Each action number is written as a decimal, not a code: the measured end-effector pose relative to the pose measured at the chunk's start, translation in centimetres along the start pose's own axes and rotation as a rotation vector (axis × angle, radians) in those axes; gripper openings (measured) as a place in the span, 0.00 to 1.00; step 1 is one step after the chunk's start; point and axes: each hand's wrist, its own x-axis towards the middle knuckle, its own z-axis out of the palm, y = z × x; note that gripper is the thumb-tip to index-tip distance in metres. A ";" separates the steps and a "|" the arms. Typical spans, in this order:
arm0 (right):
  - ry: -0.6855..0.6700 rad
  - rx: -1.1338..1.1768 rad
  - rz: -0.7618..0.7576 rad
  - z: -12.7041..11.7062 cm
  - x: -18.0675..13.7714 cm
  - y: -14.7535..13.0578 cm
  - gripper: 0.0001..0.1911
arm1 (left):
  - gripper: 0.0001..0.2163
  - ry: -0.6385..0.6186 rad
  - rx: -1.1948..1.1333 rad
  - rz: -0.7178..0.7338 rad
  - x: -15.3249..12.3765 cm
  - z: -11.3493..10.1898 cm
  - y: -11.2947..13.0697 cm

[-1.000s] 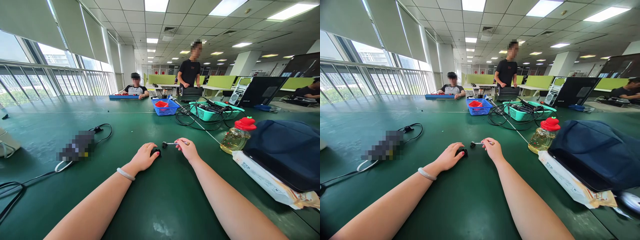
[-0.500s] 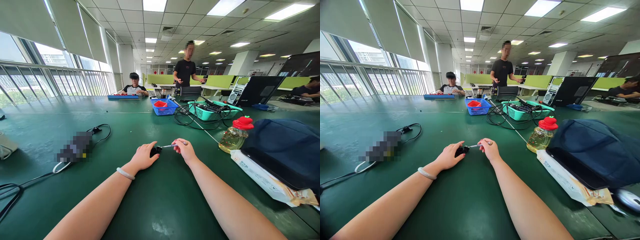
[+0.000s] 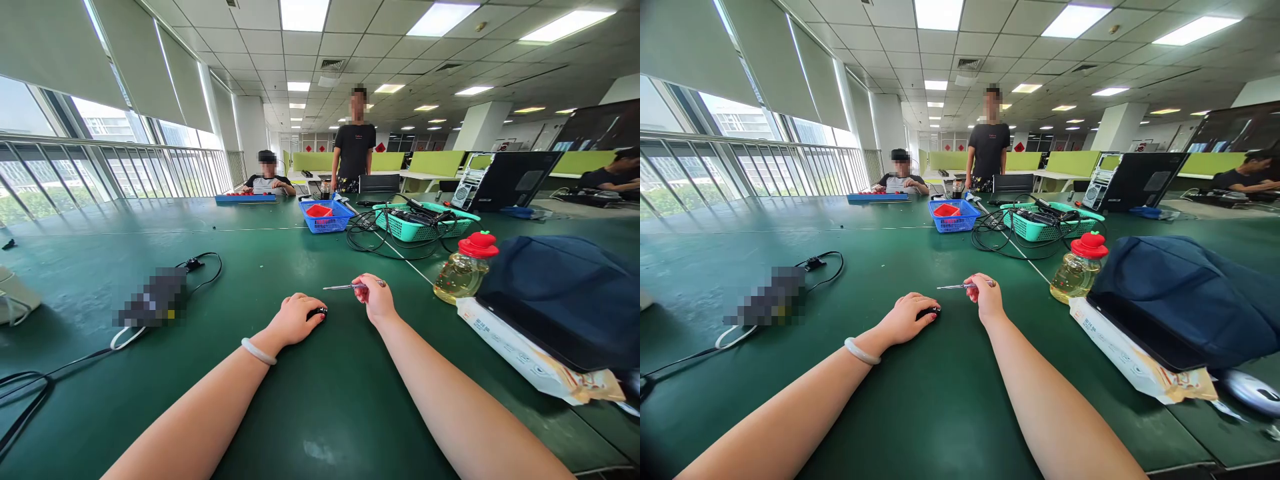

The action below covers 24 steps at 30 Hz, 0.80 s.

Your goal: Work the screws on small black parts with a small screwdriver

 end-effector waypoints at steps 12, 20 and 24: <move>-0.063 0.020 0.026 0.4 -0.4 -0.2 0.10 | 0.10 -0.021 -0.026 -0.073 -6.9 -1.9 1.2; -0.118 -0.004 0.051 1.3 -1.2 0.5 0.11 | 0.13 0.097 0.105 -0.246 -20.5 -7.5 -9.9; -0.195 -0.063 0.054 2.0 -1.6 0.8 0.12 | 0.17 0.214 0.226 -0.377 -25.7 -10.7 -16.4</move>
